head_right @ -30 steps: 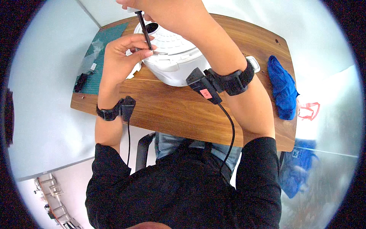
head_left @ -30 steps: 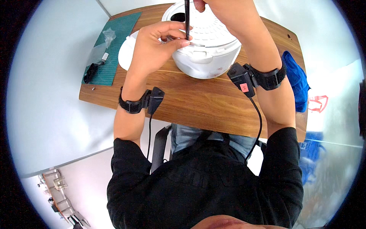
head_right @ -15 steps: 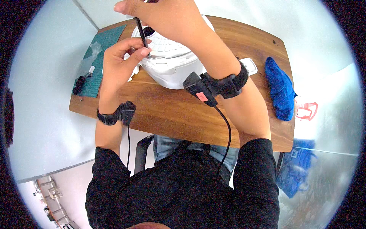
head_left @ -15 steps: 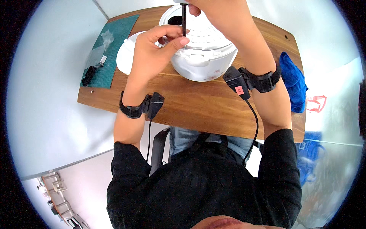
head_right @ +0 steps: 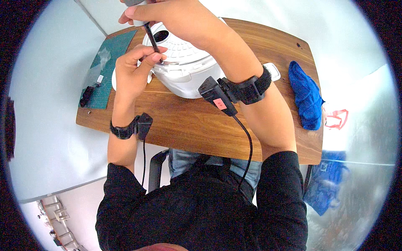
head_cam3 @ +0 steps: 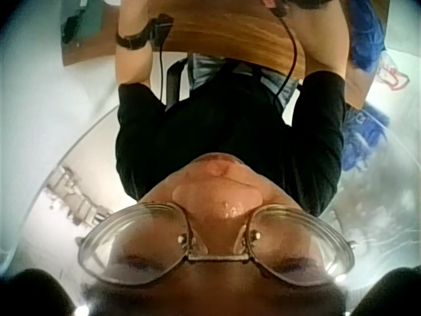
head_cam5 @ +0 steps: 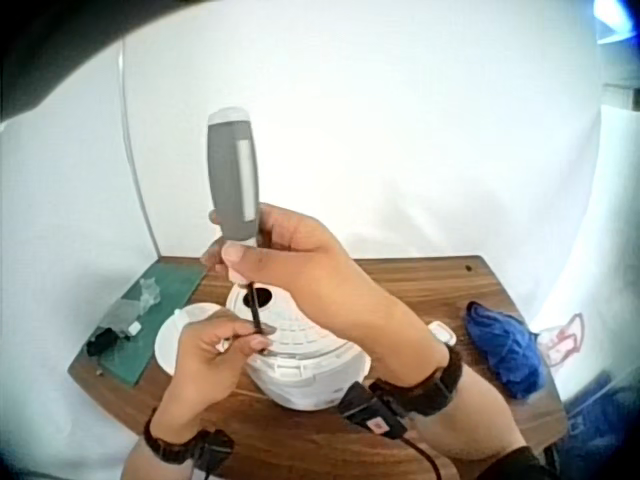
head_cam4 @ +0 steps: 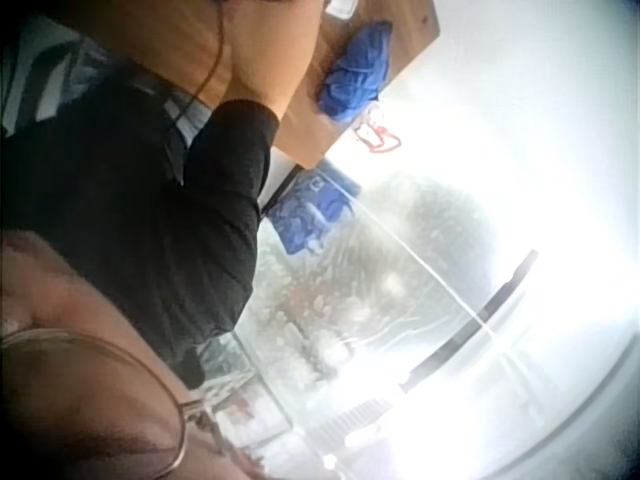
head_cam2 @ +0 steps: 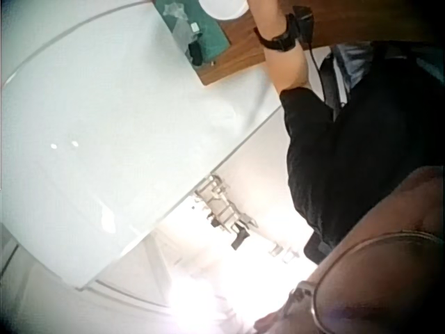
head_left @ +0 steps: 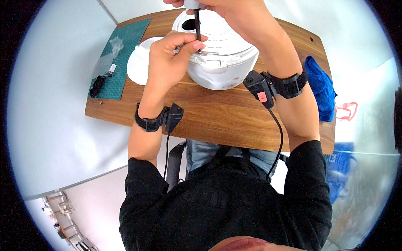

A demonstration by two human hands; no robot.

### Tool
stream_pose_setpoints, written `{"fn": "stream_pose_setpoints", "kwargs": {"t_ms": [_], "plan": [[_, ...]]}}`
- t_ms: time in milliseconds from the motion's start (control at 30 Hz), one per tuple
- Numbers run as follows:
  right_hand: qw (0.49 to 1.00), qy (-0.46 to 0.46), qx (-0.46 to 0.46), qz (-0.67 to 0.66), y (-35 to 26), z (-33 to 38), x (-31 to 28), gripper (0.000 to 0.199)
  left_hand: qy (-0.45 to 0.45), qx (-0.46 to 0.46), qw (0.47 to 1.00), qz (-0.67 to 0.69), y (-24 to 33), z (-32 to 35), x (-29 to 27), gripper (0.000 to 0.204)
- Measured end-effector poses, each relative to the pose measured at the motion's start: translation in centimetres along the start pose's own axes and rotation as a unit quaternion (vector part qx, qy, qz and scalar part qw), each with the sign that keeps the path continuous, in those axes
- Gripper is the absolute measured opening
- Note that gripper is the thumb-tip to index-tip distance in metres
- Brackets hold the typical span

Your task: The person wipes the interior of a white plastic appliance lid with a blue cloth, then places the lid onto the main body. They use a screwdriver to fasten several screws into the lid, securing it to the appliance.

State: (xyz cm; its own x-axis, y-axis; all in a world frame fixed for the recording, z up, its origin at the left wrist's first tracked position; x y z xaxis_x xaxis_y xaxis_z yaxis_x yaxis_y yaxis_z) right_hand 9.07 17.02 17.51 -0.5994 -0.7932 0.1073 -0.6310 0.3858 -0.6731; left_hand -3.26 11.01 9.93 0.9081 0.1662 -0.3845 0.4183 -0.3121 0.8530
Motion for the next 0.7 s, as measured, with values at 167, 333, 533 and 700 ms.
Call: {"fn": "stream_pose_setpoints", "kwargs": {"t_ms": [167, 333, 533, 700], "plan": [[0.994, 0.014, -0.012, 0.105, -1.4, -0.1, 1.0, 0.029, 0.004, 0.029, 0.999, 0.014, 0.4, 0.2, -0.3, 0.014], [0.959, 0.016, 0.016, 0.283, -2.2, -0.2, 1.4, 0.035, 0.028, 0.044, 0.998, -0.022, 0.6, -0.2, -0.8, 0.013], [0.971, 0.041, 0.015, 0.236, -0.8, 0.4, 0.6, 0.038, 0.025, 0.054, 0.997, 0.045, -0.5, -0.5, -0.2, 0.013], [0.989, 0.104, 0.100, 0.029, -0.8, 0.9, 0.8, 0.031, 0.008, 0.053, 0.997, 0.057, -0.5, -0.4, 0.0, 0.011]]}}
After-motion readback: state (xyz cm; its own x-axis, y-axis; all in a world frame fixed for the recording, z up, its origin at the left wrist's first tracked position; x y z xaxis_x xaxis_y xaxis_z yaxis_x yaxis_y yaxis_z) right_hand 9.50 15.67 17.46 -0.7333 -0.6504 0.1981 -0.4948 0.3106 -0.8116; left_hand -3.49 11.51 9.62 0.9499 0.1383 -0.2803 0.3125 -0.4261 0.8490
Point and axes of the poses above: each hand's wrist, its own z-axis away from the middle knuckle, its own x-axis out of the palm, y = z × x, the point moved 7 cm from there along -z, towards the middle knuckle, and after that the axes turned 14 degrees about -x, right-handed, at the moved point
